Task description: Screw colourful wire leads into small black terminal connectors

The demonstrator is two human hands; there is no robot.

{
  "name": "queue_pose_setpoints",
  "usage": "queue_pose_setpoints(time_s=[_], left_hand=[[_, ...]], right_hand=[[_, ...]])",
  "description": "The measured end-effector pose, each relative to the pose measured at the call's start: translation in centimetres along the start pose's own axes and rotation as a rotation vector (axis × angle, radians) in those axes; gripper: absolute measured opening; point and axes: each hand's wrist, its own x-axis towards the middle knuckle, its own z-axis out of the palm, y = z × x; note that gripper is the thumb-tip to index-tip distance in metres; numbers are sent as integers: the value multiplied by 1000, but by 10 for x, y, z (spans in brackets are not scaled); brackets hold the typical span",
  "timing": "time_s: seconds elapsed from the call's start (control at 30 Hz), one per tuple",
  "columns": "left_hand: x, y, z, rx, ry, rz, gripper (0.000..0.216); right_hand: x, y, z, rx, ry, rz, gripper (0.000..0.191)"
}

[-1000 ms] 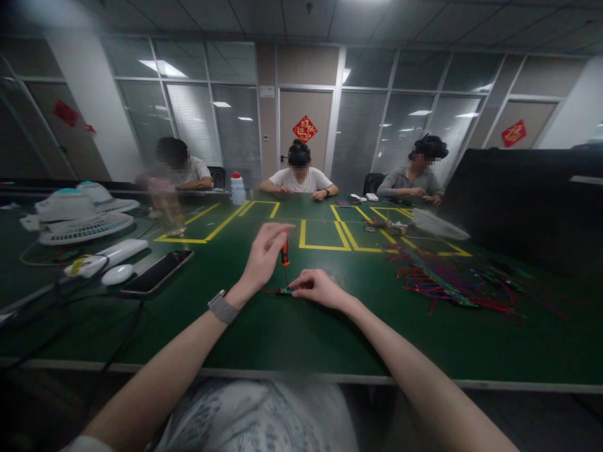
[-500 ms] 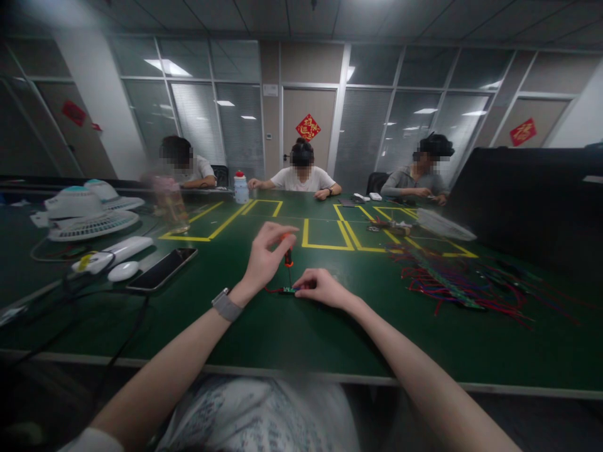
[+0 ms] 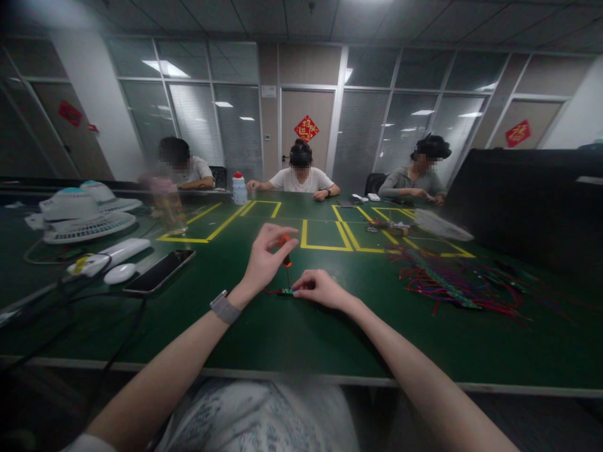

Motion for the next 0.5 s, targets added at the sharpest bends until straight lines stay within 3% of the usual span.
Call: queue_pose_setpoints(time_s=[0.27, 0.5], left_hand=[[0, -3, 2, -166, -58, -30, 28], [1, -1, -1, 82, 36, 68, 19]], right_hand=[[-1, -1, -1, -4, -3, 1, 29], [0, 3, -1, 5, -6, 3, 29]])
